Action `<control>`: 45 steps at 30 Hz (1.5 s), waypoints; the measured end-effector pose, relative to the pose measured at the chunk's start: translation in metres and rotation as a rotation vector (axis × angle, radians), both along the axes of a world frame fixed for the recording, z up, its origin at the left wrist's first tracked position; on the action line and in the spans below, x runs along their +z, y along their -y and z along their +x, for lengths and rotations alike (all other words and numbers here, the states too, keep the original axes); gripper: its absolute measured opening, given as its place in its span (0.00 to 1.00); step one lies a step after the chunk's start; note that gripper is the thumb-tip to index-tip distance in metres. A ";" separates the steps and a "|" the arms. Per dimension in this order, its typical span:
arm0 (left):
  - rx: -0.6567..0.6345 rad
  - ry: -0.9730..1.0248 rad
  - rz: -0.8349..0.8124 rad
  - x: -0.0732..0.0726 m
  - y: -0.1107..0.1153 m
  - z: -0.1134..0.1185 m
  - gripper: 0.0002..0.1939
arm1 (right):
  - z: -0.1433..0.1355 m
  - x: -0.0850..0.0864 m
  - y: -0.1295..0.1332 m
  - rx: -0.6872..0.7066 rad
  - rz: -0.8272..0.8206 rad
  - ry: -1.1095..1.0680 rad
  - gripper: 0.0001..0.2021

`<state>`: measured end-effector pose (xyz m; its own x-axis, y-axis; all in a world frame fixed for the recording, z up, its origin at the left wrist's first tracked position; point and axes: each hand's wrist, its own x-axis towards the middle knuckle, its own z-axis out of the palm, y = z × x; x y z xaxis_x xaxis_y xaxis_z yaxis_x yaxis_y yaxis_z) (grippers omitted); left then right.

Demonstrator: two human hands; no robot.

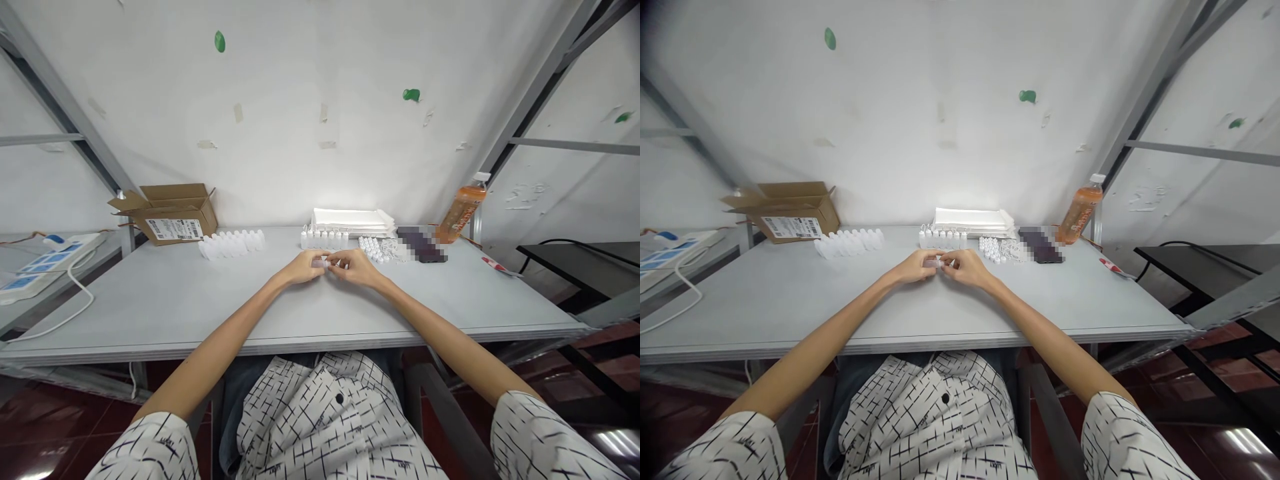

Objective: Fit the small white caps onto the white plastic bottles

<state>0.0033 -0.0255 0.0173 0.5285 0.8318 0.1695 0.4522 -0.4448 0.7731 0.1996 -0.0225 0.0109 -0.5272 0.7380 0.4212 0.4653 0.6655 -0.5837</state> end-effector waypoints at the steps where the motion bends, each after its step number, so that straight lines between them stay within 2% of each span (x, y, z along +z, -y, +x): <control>1: 0.000 -0.007 -0.012 0.001 0.000 0.000 0.30 | 0.000 0.000 0.000 -0.002 -0.012 -0.004 0.08; 8: 0.010 0.006 -0.137 0.001 0.001 0.000 0.33 | 0.000 -0.002 -0.001 0.022 -0.017 -0.021 0.09; 14: -0.003 -0.003 -0.102 -0.001 -0.001 -0.001 0.30 | 0.000 -0.001 -0.002 0.035 0.010 -0.014 0.09; 21: 0.076 0.037 -0.090 0.001 -0.002 -0.002 0.33 | 0.001 0.008 0.003 0.070 -0.159 -0.061 0.12; 24: 0.064 0.091 -0.059 0.005 -0.001 -0.006 0.31 | 0.002 0.009 0.001 0.050 -0.201 -0.086 0.12; 30: 0.043 0.201 -0.181 0.012 0.000 -0.012 0.30 | 0.005 0.010 -0.002 0.017 -0.276 -0.169 0.15; 34: 0.025 0.247 -0.213 0.010 -0.003 -0.015 0.27 | 0.004 0.009 -0.001 -0.010 -0.305 -0.210 0.15; 39: -0.009 0.297 -0.268 0.005 -0.006 -0.017 0.27 | 0.003 0.006 -0.001 0.023 -0.340 -0.220 0.12; 45: -0.006 0.352 -0.235 0.005 -0.004 -0.015 0.24 | 0.003 0.007 0.001 0.043 -0.390 -0.271 0.13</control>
